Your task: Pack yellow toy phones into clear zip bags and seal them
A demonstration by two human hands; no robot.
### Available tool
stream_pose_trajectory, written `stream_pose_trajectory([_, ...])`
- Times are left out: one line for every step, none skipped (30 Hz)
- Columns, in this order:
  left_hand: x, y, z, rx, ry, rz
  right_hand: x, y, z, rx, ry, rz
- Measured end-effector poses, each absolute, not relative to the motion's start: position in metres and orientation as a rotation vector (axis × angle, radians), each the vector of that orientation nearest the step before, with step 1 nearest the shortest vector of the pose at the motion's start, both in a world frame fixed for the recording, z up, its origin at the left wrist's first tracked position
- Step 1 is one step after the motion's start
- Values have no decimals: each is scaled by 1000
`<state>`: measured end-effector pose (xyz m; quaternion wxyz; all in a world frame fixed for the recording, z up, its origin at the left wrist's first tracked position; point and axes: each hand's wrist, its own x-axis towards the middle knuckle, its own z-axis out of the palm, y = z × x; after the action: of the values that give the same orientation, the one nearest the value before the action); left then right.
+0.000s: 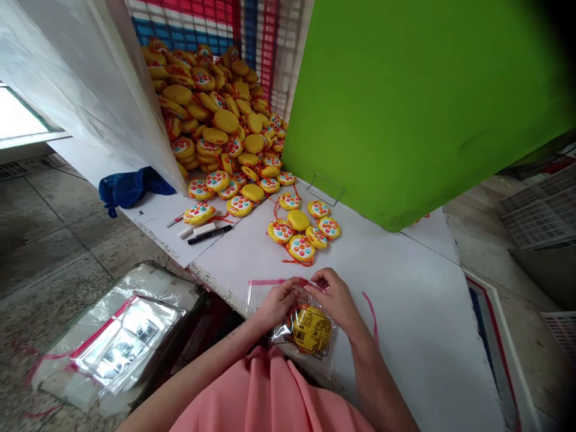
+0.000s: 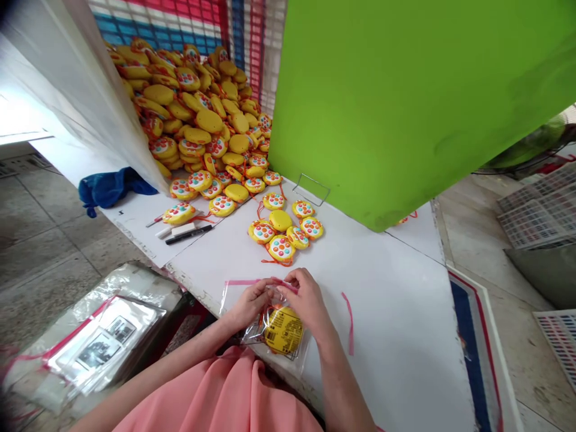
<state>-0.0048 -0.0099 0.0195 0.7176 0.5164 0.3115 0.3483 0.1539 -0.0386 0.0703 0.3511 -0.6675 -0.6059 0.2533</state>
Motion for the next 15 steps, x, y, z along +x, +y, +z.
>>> stream_pose_trajectory([-5, -10, 20, 1155, 683, 777, 153, -37, 69, -1737, -1574, 668])
stream_pose_trajectory([-5, -10, 21, 1165, 676, 780, 153, -35, 69, -1745, -1576, 681])
stream_pose_trajectory([-5, -10, 21, 1172, 670, 779, 155, -34, 69, -1751, -1577, 698])
stream_pose_trajectory([-5, -10, 21, 1179, 664, 779, 156, -33, 69, -1754, -1575, 719])
stream_pose_trajectory([-6, -10, 21, 1187, 661, 779, 156, -32, 69, -1755, -1567, 747])
stream_pose_trajectory([-6, -10, 21, 1195, 657, 777, 156, -32, 70, -1752, -1556, 779])
stream_pose_trajectory([-6, -10, 21, 1205, 654, 774, 155, -32, 70, -1745, -1543, 814])
stream_pose_trajectory([-6, -10, 20, 1219, 652, 772, 154, -31, 70, -1735, -1530, 849])
stream_pose_trajectory([-7, -10, 19, 1236, 653, 772, 152, -31, 71, -1724, -1515, 878])
stream_pose_trajectory([-7, -10, 19, 1257, 656, 774, 150, -31, 71, -1712, -1499, 901])
stream_pose_trajectory([-7, -10, 18, 1279, 663, 779, 149, -30, 71, -1701, -1485, 920])
stream_pose_trajectory([-7, -10, 17, 1299, 671, 782, 147, -30, 71, -1691, -1473, 931])
stream_pose_trajectory([-7, -9, 16, 1314, 677, 782, 146, -29, 71, -1684, -1465, 934])
stream_pose_trajectory([-6, -9, 15, 1321, 681, 780, 146, -29, 70, -1679, -1464, 932])
stream_pose_trajectory([-6, -9, 14, 1320, 684, 778, 146, -28, 69, -1676, -1468, 926])
